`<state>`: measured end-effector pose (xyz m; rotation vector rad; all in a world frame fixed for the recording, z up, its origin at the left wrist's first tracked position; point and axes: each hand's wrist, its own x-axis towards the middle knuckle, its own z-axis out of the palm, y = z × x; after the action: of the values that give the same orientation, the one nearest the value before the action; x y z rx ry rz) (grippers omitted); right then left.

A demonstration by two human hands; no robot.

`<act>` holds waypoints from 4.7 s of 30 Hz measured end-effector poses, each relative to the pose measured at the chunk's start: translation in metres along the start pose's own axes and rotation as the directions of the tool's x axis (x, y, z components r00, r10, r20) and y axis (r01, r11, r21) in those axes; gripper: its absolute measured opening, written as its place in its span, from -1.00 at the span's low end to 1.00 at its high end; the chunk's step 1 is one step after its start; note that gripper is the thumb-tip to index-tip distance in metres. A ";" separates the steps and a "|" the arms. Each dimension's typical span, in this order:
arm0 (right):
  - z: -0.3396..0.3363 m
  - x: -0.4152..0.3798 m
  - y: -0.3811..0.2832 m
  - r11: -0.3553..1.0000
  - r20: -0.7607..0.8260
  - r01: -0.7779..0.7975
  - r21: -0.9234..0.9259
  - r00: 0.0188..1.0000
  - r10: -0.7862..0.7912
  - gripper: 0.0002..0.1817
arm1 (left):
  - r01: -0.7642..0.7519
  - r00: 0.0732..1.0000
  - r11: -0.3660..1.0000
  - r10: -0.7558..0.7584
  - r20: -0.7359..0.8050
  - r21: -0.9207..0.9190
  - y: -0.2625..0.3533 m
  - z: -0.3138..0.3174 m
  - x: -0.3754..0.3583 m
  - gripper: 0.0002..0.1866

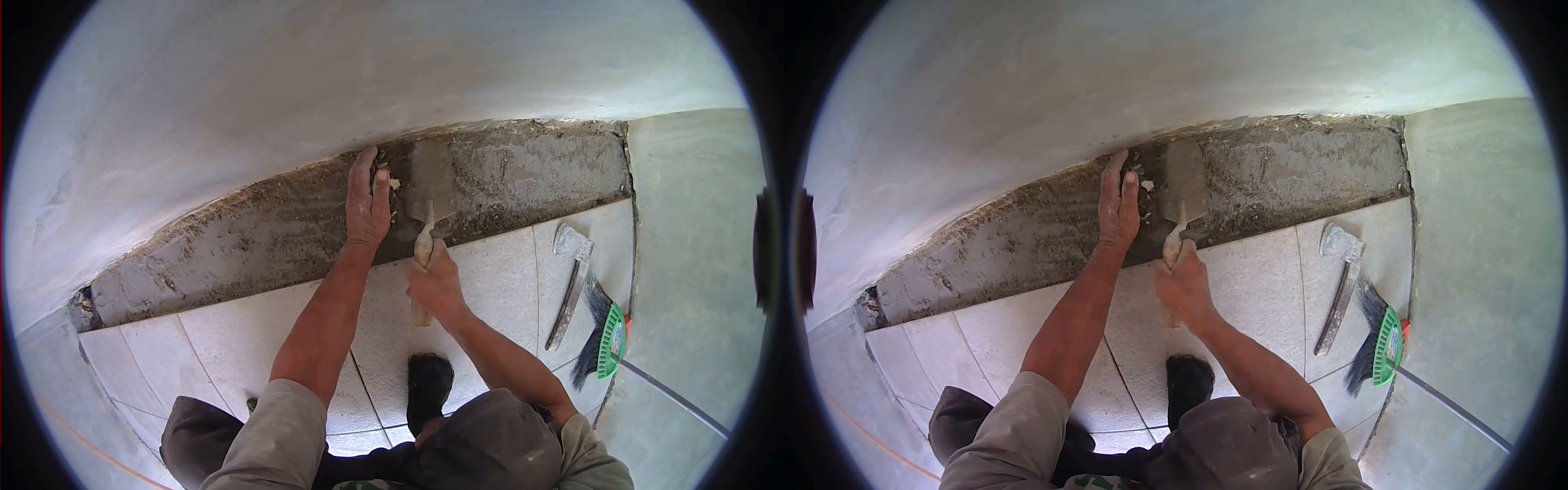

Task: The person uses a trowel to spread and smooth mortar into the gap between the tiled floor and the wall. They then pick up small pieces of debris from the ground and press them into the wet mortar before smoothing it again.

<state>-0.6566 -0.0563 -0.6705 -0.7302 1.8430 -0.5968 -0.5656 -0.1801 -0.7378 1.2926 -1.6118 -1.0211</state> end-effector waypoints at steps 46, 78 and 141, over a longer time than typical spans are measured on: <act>-0.077 0.066 -0.024 0.322 0.271 0.362 -0.875 0.917 -0.294 -0.71 | 0.138 0.984 0.980 -0.119 -0.135 0.141 -0.006 -0.036 -0.023 -0.33; -0.070 -0.006 0.019 0.869 -0.152 -0.062 -0.491 0.988 -0.015 -0.60 | 0.014 0.999 0.968 -0.004 -0.041 0.252 0.002 -0.027 -0.030 -0.43; -0.065 0.017 0.014 0.960 0.042 -0.197 0.200 0.980 0.192 -0.68 | 0.004 1.000 0.975 -0.008 0.018 0.223 -0.003 -0.014 -0.020 -0.37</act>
<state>-0.7254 -0.0541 -0.6678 -0.4122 1.7765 -0.6344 -0.5482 -0.1625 -0.7380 1.4399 -1.7772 -0.8770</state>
